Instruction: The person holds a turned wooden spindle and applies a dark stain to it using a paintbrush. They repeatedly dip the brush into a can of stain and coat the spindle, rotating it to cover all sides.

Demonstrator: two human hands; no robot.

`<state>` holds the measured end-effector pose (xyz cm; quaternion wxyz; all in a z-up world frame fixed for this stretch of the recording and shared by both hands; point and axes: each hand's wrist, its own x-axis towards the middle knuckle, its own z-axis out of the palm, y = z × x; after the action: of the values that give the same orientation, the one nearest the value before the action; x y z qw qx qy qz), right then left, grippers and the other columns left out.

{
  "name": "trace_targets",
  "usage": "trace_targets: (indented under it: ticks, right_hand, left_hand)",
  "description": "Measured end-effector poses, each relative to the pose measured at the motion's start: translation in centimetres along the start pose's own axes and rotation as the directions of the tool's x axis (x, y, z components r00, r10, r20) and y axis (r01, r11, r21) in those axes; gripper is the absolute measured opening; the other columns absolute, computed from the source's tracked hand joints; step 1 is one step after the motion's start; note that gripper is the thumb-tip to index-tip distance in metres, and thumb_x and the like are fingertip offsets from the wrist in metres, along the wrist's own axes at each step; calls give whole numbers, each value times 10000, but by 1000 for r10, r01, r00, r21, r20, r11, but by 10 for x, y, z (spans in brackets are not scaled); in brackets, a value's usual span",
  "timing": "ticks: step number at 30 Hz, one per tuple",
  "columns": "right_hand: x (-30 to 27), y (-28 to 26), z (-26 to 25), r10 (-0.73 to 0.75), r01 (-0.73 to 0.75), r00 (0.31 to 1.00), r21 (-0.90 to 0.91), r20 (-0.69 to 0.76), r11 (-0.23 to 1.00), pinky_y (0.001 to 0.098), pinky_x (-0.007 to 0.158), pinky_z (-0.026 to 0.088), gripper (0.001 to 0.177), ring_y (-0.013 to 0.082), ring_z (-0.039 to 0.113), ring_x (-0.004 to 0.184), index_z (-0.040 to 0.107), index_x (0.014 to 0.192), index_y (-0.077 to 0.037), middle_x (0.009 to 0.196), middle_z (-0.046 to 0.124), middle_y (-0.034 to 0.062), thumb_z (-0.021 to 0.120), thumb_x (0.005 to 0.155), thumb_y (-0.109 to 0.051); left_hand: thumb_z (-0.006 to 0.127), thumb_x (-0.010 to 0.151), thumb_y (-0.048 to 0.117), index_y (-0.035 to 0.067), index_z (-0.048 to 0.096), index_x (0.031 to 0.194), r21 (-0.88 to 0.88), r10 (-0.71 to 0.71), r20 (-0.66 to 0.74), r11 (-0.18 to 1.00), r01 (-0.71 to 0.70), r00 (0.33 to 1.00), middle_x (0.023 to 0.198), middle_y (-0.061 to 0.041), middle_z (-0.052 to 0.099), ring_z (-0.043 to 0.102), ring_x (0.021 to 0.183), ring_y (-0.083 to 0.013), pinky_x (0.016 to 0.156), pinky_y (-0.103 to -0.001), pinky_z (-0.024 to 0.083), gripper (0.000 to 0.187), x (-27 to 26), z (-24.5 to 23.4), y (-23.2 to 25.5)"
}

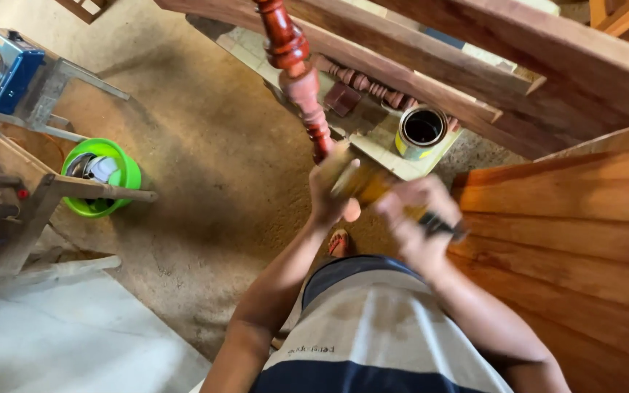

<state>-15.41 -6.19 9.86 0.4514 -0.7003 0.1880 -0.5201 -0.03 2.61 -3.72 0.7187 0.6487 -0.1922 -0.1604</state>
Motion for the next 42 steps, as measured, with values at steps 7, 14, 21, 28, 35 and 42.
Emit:
trace_targets:
  ticks: [7,14,21,28,35,42]
  right_hand:
    - [4,-13,-1,84,-89,995,103,54,991,349,765,501,188,250,698,814,722,900,7,910,744,162,855,898,-127]
    - [6,-13,2,8,-16,995,79,94,997,375,749,535,189,312,723,749,737,843,-26,811,742,154,864,878,-162]
    - [20,4,-11,111,-105,992,95,-61,990,342,828,449,206,225,626,822,676,955,65,915,694,177,847,956,-49]
    - [19,7,-22,117,-116,992,-13,41,993,323,710,492,175,216,640,720,720,866,-48,819,697,121,827,927,-173]
    - [16,47,-29,294,-210,923,315,-249,926,270,776,504,241,129,608,852,600,946,40,951,653,132,827,989,-29]
    - [8,41,-19,296,-231,938,311,-179,922,308,840,486,247,184,640,912,627,960,69,957,645,180,855,941,-24]
  left_hand:
    - [778,856,51,63,567,692,16,103,-27,995,-102,994,468,-84,501,514,483,-134,511,-301,448,268,0,15,95]
    - [669,626,-71,77,631,498,113,-52,107,993,40,993,408,-54,565,542,386,-105,426,-240,392,200,-3,-7,-4]
    - [702,838,-79,63,580,556,-233,56,349,972,29,935,371,-83,500,524,325,-161,411,-260,474,338,2,1,53]
    - [662,895,-58,83,486,764,-248,132,347,968,-45,928,502,-46,489,571,488,-146,535,-306,519,261,8,-15,39]
    - [938,745,104,25,584,942,-22,162,56,987,-161,985,613,-67,673,682,536,-127,537,-277,578,413,16,-12,54]
    - [699,966,40,-37,589,1067,-105,83,154,992,-67,985,538,-92,598,604,421,-157,458,-262,510,167,6,-14,48]
